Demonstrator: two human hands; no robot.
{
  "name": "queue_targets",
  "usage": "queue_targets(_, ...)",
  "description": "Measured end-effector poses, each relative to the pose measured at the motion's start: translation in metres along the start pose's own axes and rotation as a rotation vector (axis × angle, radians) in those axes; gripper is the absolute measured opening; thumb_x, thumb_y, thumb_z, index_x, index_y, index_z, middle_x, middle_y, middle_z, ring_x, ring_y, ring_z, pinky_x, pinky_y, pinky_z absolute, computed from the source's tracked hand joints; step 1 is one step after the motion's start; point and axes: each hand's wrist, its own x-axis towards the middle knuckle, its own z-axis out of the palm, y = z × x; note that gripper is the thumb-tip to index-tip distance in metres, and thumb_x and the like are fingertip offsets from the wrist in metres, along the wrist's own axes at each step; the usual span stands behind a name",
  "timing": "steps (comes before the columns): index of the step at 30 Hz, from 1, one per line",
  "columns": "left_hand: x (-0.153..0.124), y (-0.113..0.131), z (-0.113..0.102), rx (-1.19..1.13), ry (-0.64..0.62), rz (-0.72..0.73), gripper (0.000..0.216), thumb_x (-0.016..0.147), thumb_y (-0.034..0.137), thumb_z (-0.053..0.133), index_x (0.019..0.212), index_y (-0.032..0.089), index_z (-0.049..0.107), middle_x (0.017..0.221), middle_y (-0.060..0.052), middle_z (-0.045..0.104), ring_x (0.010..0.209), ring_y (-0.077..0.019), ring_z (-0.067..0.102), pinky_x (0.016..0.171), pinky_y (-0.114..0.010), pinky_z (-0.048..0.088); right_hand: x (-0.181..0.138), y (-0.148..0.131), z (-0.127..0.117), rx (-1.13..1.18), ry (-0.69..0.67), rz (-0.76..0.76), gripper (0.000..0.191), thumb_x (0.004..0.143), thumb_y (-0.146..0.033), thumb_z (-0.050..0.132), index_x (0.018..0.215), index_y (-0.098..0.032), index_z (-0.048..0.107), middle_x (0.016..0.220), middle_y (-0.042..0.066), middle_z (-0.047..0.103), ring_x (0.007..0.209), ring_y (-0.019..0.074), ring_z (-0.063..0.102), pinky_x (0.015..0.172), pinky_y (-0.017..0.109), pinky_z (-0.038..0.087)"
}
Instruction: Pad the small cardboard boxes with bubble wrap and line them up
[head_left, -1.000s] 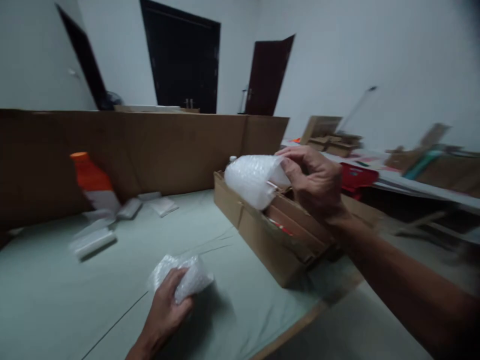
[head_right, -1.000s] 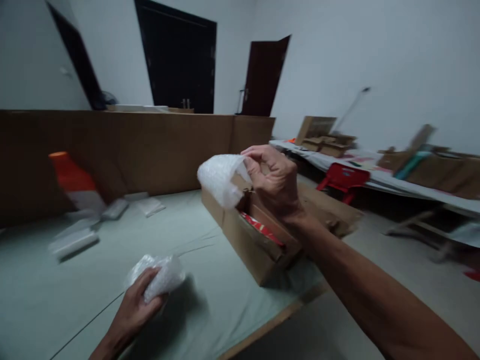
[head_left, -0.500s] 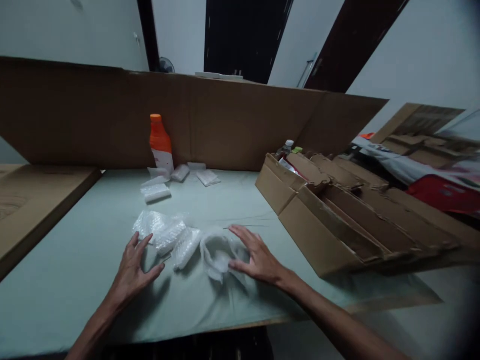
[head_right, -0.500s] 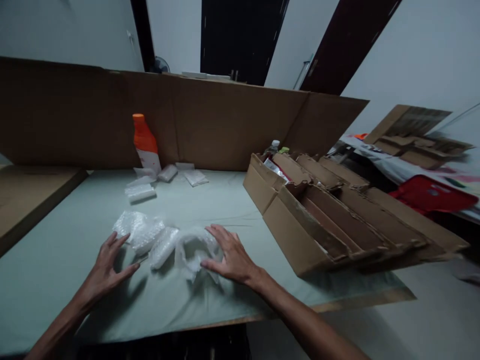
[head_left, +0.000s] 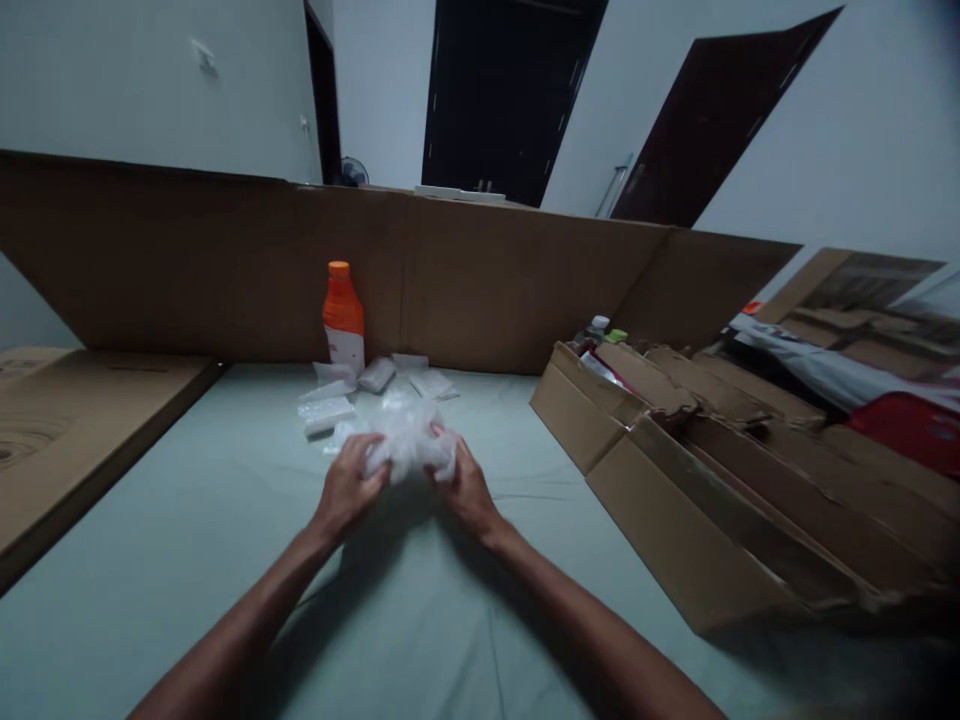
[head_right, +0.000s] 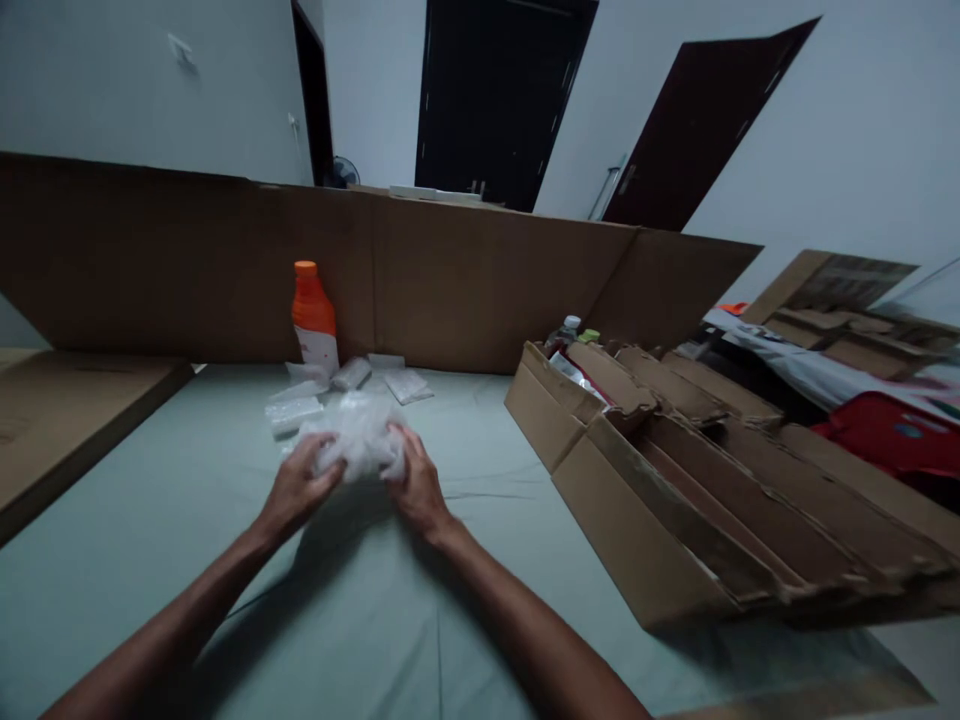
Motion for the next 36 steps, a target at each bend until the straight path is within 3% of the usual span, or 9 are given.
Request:
queue_targets(3,0.055,-0.005,-0.003,0.024,0.097,-0.031,0.064,0.085,0.037,0.059,0.143,0.014,0.045,0.145,-0.017,0.050,0.138,-0.0305,0.046,0.111,-0.046,0.043,0.069,0.008,-0.007,-0.123,0.019,0.022,0.077,0.084,-0.033,0.066,0.153,-0.017,0.036,0.157,0.015,0.041,0.144,0.0271,0.042,0.119,0.040,0.035)
queue_targets(6,0.065,-0.018,0.008,0.079,0.120,-0.082,0.075,0.081,0.035,0.063,0.148,0.012,0.038,0.157,-0.022,0.034,0.148,-0.0381,0.031,0.116,-0.055,0.034,0.100,0.028,-0.004,-0.306,-0.060,0.205,0.092,0.079,-0.036,0.073,0.158,-0.018,0.028,0.160,0.017,0.038,0.147,0.0320,0.037,0.118,0.047,0.034)
queue_targets(9,0.024,-0.036,0.023,0.147,0.057,-0.109,0.061,0.083,0.031,0.059,0.140,0.011,0.050,0.153,-0.023,0.042,0.142,-0.0394,0.040,0.112,-0.058,0.038,0.076,0.052,0.006,-0.363,-0.098,0.298,0.078,0.084,-0.031,0.068,0.155,-0.019,0.036,0.156,0.018,0.044,0.143,0.0333,0.042,0.114,0.051,0.036)
queue_targets(12,-0.022,-0.050,0.032,0.206,-0.032,-0.098,0.040,0.086,0.032,0.054,0.121,0.017,0.066,0.138,-0.017,0.060,0.132,-0.0352,0.052,0.112,-0.055,0.039,0.034,0.069,0.014,-0.374,-0.136,0.305,0.062,0.087,-0.025,0.065,0.146,-0.019,0.049,0.154,0.018,0.048,0.141,0.0324,0.045,0.114,0.051,0.034)
queue_targets(14,-0.037,-0.053,0.034,0.239,-0.070,-0.079,0.035,0.087,0.034,0.053,0.114,0.019,0.070,0.133,-0.014,0.064,0.129,-0.0334,0.054,0.113,-0.053,0.038,0.015,0.073,0.016,-0.377,-0.154,0.284,0.053,0.089,-0.025,0.062,0.141,-0.020,0.055,0.153,0.016,0.050,0.140,0.0302,0.045,0.115,0.048,0.032)
queue_targets(20,-0.034,-0.053,0.035,0.312,-0.098,-0.034,0.042,0.089,0.038,0.046,0.114,0.016,0.072,0.132,-0.018,0.066,0.123,-0.0360,0.058,0.107,-0.055,0.042,0.008,0.073,0.016,-0.399,-0.165,0.246,0.037,0.092,-0.028,0.063,0.128,-0.022,0.066,0.146,0.012,0.057,0.139,0.0276,0.046,0.114,0.045,0.032)
queue_targets(27,-0.037,-0.069,0.038,0.444,-0.148,0.042,0.052,0.095,0.046,0.035,0.116,0.014,0.070,0.134,-0.019,0.064,0.123,-0.0358,0.059,0.106,-0.052,0.044,0.005,0.064,0.015,-0.479,-0.180,0.212,0.032,0.095,-0.037,0.061,0.125,-0.025,0.064,0.147,0.007,0.057,0.137,0.0228,0.046,0.111,0.039,0.035)
queue_targets(31,-0.048,-0.049,0.041,0.558,-0.176,0.043,0.057,0.094,0.048,0.034,0.123,0.012,0.067,0.136,-0.019,0.063,0.127,-0.0353,0.057,0.108,-0.050,0.042,-0.009,0.049,0.016,-0.504,-0.189,0.166,0.037,0.096,-0.040,0.060,0.128,-0.020,0.060,0.147,0.012,0.054,0.139,0.0258,0.043,0.113,0.043,0.033)
queue_targets(36,-0.105,-0.012,0.053,0.612,-0.241,0.194,0.055,0.092,0.048,0.040,0.129,0.018,0.067,0.142,-0.015,0.061,0.135,-0.0328,0.052,0.113,-0.053,0.037,-0.076,0.016,0.016,-0.515,-0.234,-0.009,0.047,0.098,-0.043,0.055,0.138,-0.018,0.052,0.151,0.016,0.049,0.143,0.0307,0.038,0.117,0.049,0.030)
